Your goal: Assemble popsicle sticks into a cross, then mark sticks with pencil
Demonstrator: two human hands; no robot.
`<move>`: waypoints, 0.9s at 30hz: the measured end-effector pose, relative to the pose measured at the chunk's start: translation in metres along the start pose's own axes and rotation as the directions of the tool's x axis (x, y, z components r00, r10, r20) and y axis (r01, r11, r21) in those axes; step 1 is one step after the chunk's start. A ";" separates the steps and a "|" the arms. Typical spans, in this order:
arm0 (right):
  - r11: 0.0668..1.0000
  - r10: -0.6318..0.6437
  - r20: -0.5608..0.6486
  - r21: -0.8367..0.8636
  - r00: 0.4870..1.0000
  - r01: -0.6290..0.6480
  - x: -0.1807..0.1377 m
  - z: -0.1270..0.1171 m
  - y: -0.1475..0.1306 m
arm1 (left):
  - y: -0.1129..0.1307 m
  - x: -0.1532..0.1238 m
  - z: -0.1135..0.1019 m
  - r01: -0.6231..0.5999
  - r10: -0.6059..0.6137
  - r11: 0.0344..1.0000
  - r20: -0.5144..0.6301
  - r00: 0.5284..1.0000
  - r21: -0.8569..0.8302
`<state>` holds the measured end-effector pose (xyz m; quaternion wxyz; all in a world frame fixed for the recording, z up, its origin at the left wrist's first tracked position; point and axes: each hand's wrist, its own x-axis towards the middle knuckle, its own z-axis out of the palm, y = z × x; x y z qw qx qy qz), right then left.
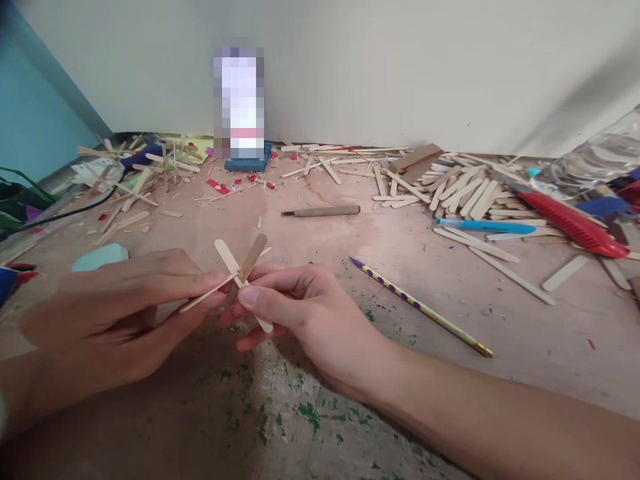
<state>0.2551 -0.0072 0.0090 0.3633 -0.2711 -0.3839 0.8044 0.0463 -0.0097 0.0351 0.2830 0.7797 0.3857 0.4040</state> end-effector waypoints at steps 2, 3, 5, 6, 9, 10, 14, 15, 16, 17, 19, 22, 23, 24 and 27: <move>1.000 -0.007 -0.004 -0.017 1.000 0.007 -0.001 -0.002 0.002 | -0.006 -0.006 0.004 -0.057 0.058 0.998 -0.034 0.998 0.009; 1.000 -0.008 -0.012 -0.026 1.000 0.008 -0.001 -0.003 0.002 | -0.008 -0.008 0.005 -0.070 0.071 0.997 -0.048 0.996 0.022; 0.999 -0.005 -0.030 -0.033 1.000 0.004 -0.001 -0.003 0.003 | -0.012 -0.009 0.005 -0.091 0.094 0.994 -0.042 0.995 0.052; 1.000 0.001 -0.033 -0.031 0.999 -0.003 -0.001 -0.003 0.004 | -0.013 -0.008 0.003 -0.135 0.136 0.987 -0.007 0.991 0.088; 1.000 0.021 -0.029 -0.018 0.999 -0.021 -0.001 -0.002 0.005 | -0.013 -0.003 -0.002 -0.275 0.261 0.945 0.098 0.960 0.177; 1.000 0.023 -0.029 -0.021 0.999 -0.023 0.000 -0.001 0.006 | -0.013 -0.002 -0.003 -0.286 0.270 0.938 0.108 0.957 0.195; 0.996 0.016 -0.043 -0.082 0.999 -0.019 0.000 -0.002 0.007 | -0.015 -0.002 -0.001 -0.220 0.214 0.966 0.056 0.975 0.137; 0.995 0.012 -0.045 -0.102 0.999 -0.016 0.000 -0.003 0.007 | -0.015 -0.003 0.000 -0.219 0.215 0.970 0.045 0.976 0.109; 0.992 0.008 -0.043 -0.124 0.999 -0.014 0.000 -0.003 0.006 | -0.016 -0.003 0.000 -0.216 0.214 0.972 0.038 0.976 0.086; 0.989 0.005 -0.040 -0.146 0.999 -0.011 0.000 -0.003 0.005 | -0.017 -0.004 0.001 -0.213 0.211 0.974 0.032 0.977 0.075; 0.981 -0.005 -0.025 -0.193 1.000 0.000 0.001 -0.001 0.000 | -0.017 -0.004 0.000 -0.218 0.216 0.972 0.035 0.976 0.084; 0.970 -0.018 0.006 -0.243 1.000 0.019 0.001 0.001 -0.006 | -0.016 -0.004 -0.004 -0.274 0.263 0.946 0.080 0.961 0.175; 0.967 -0.021 0.011 -0.252 1.000 0.023 0.001 0.002 -0.007 | -0.016 -0.004 -0.005 -0.308 0.294 0.928 0.095 0.951 0.212; 0.965 -0.021 0.013 -0.261 1.000 0.024 0.000 0.002 -0.008 | -0.015 -0.004 -0.006 -0.334 0.317 0.910 0.109 0.942 0.245; 0.961 -0.021 0.000 -0.275 1.000 0.020 -0.001 0.003 -0.007 | -0.013 -0.005 -0.008 -0.355 0.338 0.879 0.110 0.935 0.318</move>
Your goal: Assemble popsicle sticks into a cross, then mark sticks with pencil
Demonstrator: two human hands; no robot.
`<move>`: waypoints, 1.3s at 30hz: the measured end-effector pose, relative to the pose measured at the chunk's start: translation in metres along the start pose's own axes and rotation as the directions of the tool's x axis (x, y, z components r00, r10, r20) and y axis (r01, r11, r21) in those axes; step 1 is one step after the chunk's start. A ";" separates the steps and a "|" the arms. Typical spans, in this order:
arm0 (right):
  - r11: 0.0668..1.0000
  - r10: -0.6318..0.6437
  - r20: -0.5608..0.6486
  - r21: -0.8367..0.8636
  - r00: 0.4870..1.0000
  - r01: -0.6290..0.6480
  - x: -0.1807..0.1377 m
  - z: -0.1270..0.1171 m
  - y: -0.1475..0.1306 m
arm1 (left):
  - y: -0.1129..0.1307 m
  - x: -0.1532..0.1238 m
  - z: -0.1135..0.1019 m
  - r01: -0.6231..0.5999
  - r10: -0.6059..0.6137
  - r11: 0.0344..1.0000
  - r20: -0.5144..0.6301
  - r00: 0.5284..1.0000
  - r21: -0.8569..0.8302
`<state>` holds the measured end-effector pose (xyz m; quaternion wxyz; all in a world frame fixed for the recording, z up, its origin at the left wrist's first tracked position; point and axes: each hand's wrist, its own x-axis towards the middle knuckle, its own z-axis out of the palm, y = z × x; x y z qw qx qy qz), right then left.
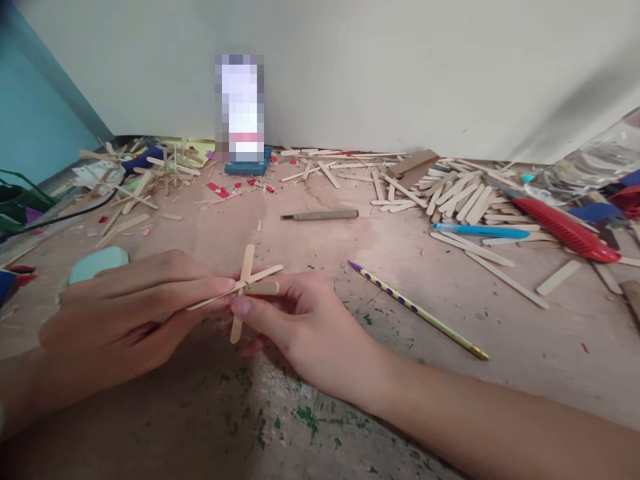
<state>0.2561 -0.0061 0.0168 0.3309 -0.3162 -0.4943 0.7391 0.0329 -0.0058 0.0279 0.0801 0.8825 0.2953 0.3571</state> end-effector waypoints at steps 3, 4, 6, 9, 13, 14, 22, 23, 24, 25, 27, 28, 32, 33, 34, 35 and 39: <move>0.999 0.040 -0.029 0.015 0.999 -0.039 -0.001 0.002 0.003 | 0.001 0.000 -0.001 0.026 -0.025 0.999 -0.023 0.999 0.041; 0.998 0.064 -0.047 0.015 0.997 -0.063 -0.002 0.003 0.003 | 0.002 0.000 -0.001 0.028 -0.027 0.998 -0.032 0.999 0.049; 0.995 0.101 -0.088 0.014 0.991 -0.100 -0.002 0.005 0.005 | 0.002 0.001 -0.001 0.025 -0.023 0.998 -0.040 0.999 0.057; 0.997 0.065 -0.114 -0.032 0.991 -0.069 -0.003 0.006 0.008 | 0.001 0.003 0.001 0.008 -0.007 0.999 -0.026 1.000 0.052; 0.986 -0.042 -0.117 -0.167 0.992 0.022 -0.003 0.005 0.010 | 0.001 0.004 0.003 0.011 -0.010 0.999 -0.036 0.999 0.037; 0.981 -0.062 -0.116 -0.193 0.991 0.039 -0.003 0.004 0.010 | 0.001 0.005 0.004 0.019 -0.018 0.999 -0.046 0.999 0.032; 0.957 -0.126 -0.088 -0.274 0.988 0.098 -0.004 0.002 0.011 | -0.001 0.003 0.008 0.077 -0.077 0.997 -0.038 0.996 0.014; 0.956 -0.127 -0.085 -0.278 0.988 0.099 -0.004 0.002 0.011 | -0.001 0.003 0.008 0.076 -0.076 0.997 -0.037 0.996 0.002; 0.957 -0.128 -0.084 -0.273 0.988 0.101 -0.004 0.002 0.011 | -0.001 0.003 0.008 0.079 -0.079 0.997 -0.036 0.996 -0.005; 0.960 -0.127 -0.086 -0.263 0.988 0.101 -0.004 0.002 0.011 | -0.001 0.003 0.008 0.077 -0.077 0.997 -0.034 0.996 -0.010; 0.968 -0.116 -0.099 -0.235 0.988 0.090 -0.004 0.002 0.010 | -0.001 0.003 0.007 0.081 -0.081 0.997 -0.030 0.996 -0.002; 0.972 -0.102 -0.112 -0.221 0.988 0.076 -0.004 0.002 0.010 | -0.001 0.002 0.007 0.088 -0.088 0.996 -0.026 0.996 0.006; 0.981 -0.049 -0.138 -0.192 0.989 0.022 -0.003 0.004 0.006 | -0.001 -0.002 0.005 0.137 -0.136 0.988 -0.031 0.990 0.065; 0.980 -0.054 -0.126 -0.199 0.991 0.028 -0.003 0.005 0.004 | -0.001 -0.003 0.006 0.144 -0.141 0.986 -0.049 0.989 0.083; 0.977 -0.059 -0.109 -0.211 0.992 0.035 -0.003 0.005 0.003 | -0.001 -0.003 0.006 0.148 -0.141 0.984 -0.073 0.987 0.100; 0.973 -0.057 -0.103 -0.227 0.993 0.032 -0.003 0.004 0.001 | -0.001 -0.003 0.007 0.153 -0.142 0.981 -0.096 0.985 0.117; 0.918 -0.070 -0.199 -0.397 0.977 -0.015 -0.008 -0.001 -0.008 | -0.003 0.000 0.010 0.148 -0.124 0.975 -0.151 0.981 0.164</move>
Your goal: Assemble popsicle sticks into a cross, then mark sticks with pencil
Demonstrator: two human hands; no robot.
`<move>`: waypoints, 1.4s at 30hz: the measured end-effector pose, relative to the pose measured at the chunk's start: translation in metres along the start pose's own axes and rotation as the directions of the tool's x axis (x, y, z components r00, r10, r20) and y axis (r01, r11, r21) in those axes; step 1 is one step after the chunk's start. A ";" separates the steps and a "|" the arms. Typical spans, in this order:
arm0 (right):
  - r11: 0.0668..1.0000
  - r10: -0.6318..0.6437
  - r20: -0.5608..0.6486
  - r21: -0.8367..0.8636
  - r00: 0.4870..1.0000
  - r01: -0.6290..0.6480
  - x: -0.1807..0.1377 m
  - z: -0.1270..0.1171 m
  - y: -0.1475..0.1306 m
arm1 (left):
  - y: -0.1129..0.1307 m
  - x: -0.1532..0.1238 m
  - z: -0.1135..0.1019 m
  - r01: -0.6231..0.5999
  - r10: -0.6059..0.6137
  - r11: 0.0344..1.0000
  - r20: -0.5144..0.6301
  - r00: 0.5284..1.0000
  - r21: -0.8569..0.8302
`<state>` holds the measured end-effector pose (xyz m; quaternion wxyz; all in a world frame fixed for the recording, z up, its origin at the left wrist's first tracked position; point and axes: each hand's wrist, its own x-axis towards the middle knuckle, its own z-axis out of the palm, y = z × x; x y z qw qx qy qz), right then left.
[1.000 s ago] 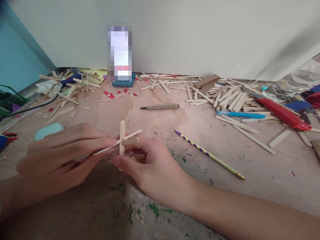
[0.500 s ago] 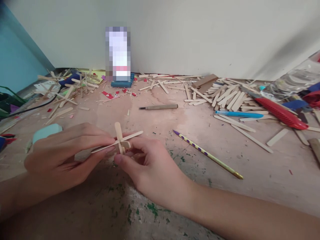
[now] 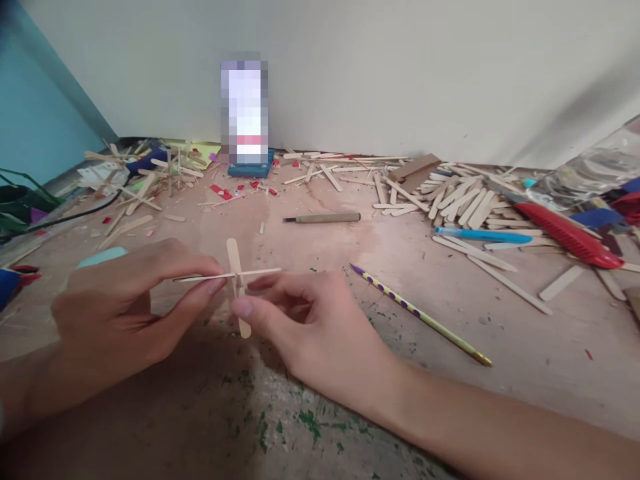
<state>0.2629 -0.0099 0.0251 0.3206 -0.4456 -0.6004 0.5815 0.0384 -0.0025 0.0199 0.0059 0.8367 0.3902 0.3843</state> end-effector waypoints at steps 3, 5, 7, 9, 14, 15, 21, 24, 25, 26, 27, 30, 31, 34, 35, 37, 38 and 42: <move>0.968 -0.132 -0.140 -0.231 0.981 0.098 -0.003 -0.007 -0.005 | -0.001 0.001 0.000 -0.014 0.014 1.000 0.003 1.000 0.019; 0.932 -0.198 -0.158 -0.337 0.967 0.135 -0.004 -0.008 -0.007 | -0.001 0.001 -0.002 -0.020 0.020 0.999 0.019 1.000 0.027; 0.899 -0.226 -0.128 -0.408 0.966 0.156 -0.004 -0.007 -0.007 | 0.000 0.001 -0.004 -0.041 0.039 0.998 0.038 0.999 0.039; 0.865 -0.254 -0.102 -0.470 0.962 0.178 -0.002 -0.005 -0.007 | 0.001 0.000 -0.004 -0.075 0.073 0.996 0.061 0.995 0.044; 0.795 -0.293 -0.016 -0.559 0.956 0.234 0.003 -0.005 -0.002 | 0.005 0.001 -0.002 -0.171 0.166 0.984 0.092 0.982 0.047; 0.793 -0.293 0.014 -0.556 0.956 0.250 0.003 -0.005 -0.001 | 0.006 0.001 -0.002 -0.187 0.181 0.981 0.098 0.979 0.054; 0.821 -0.318 0.042 -0.487 0.947 0.298 0.000 -0.008 0.001 | 0.003 0.001 -0.006 -0.254 0.230 0.960 0.182 0.956 0.120; 0.834 -0.321 0.028 -0.466 0.947 0.297 -0.001 -0.009 0.001 | 0.000 0.002 -0.009 -0.293 0.262 0.946 0.206 0.943 0.137; 0.831 -0.327 0.023 -0.469 0.945 0.299 0.000 -0.009 0.001 | -0.001 0.003 -0.010 -0.305 0.272 0.943 0.215 0.938 0.135; 0.826 -0.338 0.020 -0.474 0.941 0.306 0.000 -0.009 0.001 | -0.001 0.003 -0.010 -0.317 0.283 0.939 0.228 0.932 0.134; 0.820 -0.352 0.015 -0.477 0.936 0.316 0.000 -0.009 0.001 | -0.002 0.004 -0.011 -0.328 0.290 0.935 0.241 0.926 0.134; 0.810 -0.388 0.002 -0.476 0.922 0.342 -0.001 -0.008 0.002 | -0.002 0.004 -0.012 -0.336 0.295 0.933 0.259 0.920 0.133; 0.806 -0.397 -0.001 -0.478 0.918 0.348 -0.001 -0.007 0.003 | -0.002 0.003 -0.012 -0.337 0.297 0.933 0.254 0.920 0.127; 0.775 -0.424 0.011 -0.513 0.906 0.369 -0.004 -0.005 0.004 | 0.000 0.001 -0.012 -0.344 0.321 0.937 0.230 0.919 0.067; 0.758 -0.435 0.022 -0.531 0.900 0.379 -0.004 -0.005 0.005 | 0.001 0.001 -0.013 -0.342 0.323 0.938 0.241 0.915 0.045; 0.734 -0.455 0.041 -0.549 0.890 0.401 -0.005 -0.003 0.005 | 0.002 0.001 -0.013 -0.336 0.316 0.942 0.276 0.908 0.025; 0.733 -0.460 0.039 -0.547 0.887 0.404 -0.005 -0.003 0.005 | 0.003 0.001 -0.013 -0.326 0.305 0.945 0.273 0.912 0.034; 0.761 -0.459 -0.008 -0.520 0.888 0.389 -0.004 -0.002 0.002 | 0.005 0.002 -0.010 -0.232 0.232 0.973 0.187 0.955 -0.021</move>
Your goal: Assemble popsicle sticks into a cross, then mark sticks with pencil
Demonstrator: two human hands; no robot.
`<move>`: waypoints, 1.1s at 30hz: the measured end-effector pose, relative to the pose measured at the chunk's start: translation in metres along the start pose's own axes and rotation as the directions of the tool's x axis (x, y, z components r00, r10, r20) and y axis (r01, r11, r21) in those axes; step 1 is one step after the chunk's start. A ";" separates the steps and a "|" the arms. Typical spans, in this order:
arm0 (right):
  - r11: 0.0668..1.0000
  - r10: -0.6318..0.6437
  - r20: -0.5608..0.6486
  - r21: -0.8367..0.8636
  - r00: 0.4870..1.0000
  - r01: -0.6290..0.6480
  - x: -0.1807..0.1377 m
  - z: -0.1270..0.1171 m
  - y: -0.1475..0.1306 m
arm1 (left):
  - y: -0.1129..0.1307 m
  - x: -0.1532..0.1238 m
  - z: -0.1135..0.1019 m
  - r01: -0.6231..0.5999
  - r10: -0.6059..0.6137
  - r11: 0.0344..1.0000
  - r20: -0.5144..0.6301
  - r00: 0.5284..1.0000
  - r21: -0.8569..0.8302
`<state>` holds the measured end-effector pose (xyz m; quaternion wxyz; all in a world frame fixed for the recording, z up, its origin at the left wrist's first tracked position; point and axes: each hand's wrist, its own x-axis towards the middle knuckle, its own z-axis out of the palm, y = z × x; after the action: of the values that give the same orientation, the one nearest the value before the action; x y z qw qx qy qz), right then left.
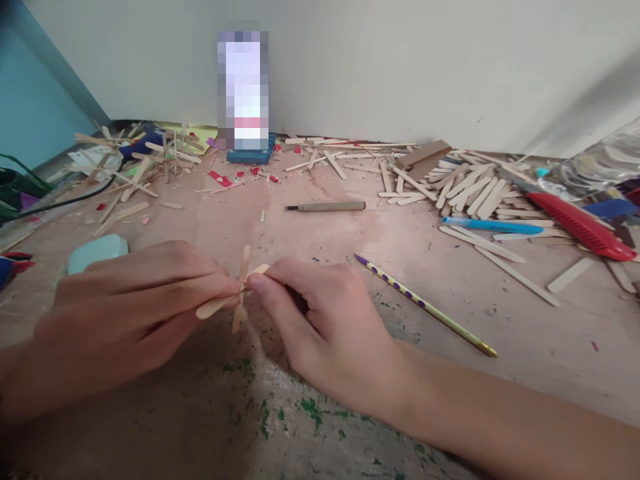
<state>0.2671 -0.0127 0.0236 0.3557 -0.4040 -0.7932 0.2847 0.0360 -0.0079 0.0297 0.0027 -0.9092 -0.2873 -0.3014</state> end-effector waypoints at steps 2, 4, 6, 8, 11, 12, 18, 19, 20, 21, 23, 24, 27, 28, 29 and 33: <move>1.000 0.013 0.001 0.008 1.000 -0.013 0.001 0.000 -0.001 | 0.001 0.000 0.003 0.030 -0.035 0.992 -0.034 0.999 -0.121; 0.999 0.031 0.020 0.038 0.999 -0.031 0.001 0.000 -0.001 | 0.002 -0.001 0.006 0.044 -0.057 0.982 -0.069 0.996 -0.184; 0.994 0.052 0.036 0.093 0.998 -0.056 0.001 0.000 -0.002 | 0.003 -0.003 0.007 0.073 -0.089 0.980 -0.082 0.993 -0.187; 0.985 0.096 0.034 0.139 0.995 -0.100 0.001 0.000 -0.002 | 0.003 -0.003 0.007 0.111 -0.126 0.976 -0.069 0.990 -0.186; 0.962 0.179 0.010 0.209 0.984 -0.178 0.003 -0.001 -0.001 | 0.001 -0.001 0.006 0.177 -0.198 0.958 -0.073 0.977 -0.227; 0.951 0.200 0.007 0.237 0.980 -0.196 0.004 -0.001 -0.001 | 0.000 0.000 0.006 0.200 -0.228 0.947 -0.088 0.970 -0.252; 0.889 0.241 0.049 0.388 0.969 -0.241 0.008 -0.003 0.001 | -0.011 0.006 0.010 0.336 -0.378 0.816 0.004 0.926 -0.470; 0.884 0.242 0.056 0.398 0.969 -0.244 0.008 -0.003 0.001 | -0.012 0.006 0.010 0.343 -0.385 0.805 0.014 0.923 -0.485; 0.881 0.245 0.063 0.401 0.968 -0.249 0.008 -0.003 0.001 | -0.013 0.006 0.010 0.339 -0.385 0.803 0.008 0.923 -0.489; 0.881 0.249 0.067 0.398 0.966 -0.255 0.007 -0.003 0.001 | -0.013 0.006 0.010 0.331 -0.381 0.811 -0.008 0.924 -0.483; 0.884 0.261 0.070 0.382 0.963 -0.268 0.007 -0.002 0.001 | -0.011 0.004 0.010 0.311 -0.370 0.838 -0.048 0.928 -0.448; 0.888 0.265 0.069 0.372 0.962 -0.271 0.006 -0.002 0.000 | -0.010 0.003 0.009 0.307 -0.367 0.849 -0.061 0.928 -0.431; 0.910 0.237 0.048 0.338 0.970 -0.239 0.006 -0.001 -0.001 | -0.005 0.000 0.007 0.317 -0.365 0.870 -0.062 0.929 -0.378; 0.919 0.218 0.042 0.326 0.975 -0.220 0.006 -0.001 -0.001 | -0.003 -0.001 0.007 0.318 -0.361 0.879 -0.057 0.931 -0.356; 0.927 0.203 0.037 0.315 0.978 -0.204 0.005 -0.001 -0.002 | -0.002 -0.001 0.006 0.317 -0.352 0.889 -0.050 0.935 -0.330; 0.924 0.218 0.036 0.313 0.975 -0.219 0.004 0.000 -0.002 | 0.000 -0.003 0.004 0.277 -0.291 0.932 -0.024 0.957 -0.233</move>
<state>0.2648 -0.0106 0.0268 0.3815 -0.4277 -0.6877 0.4457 0.0365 -0.0086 0.0251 -0.1365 -0.8432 -0.3791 -0.3558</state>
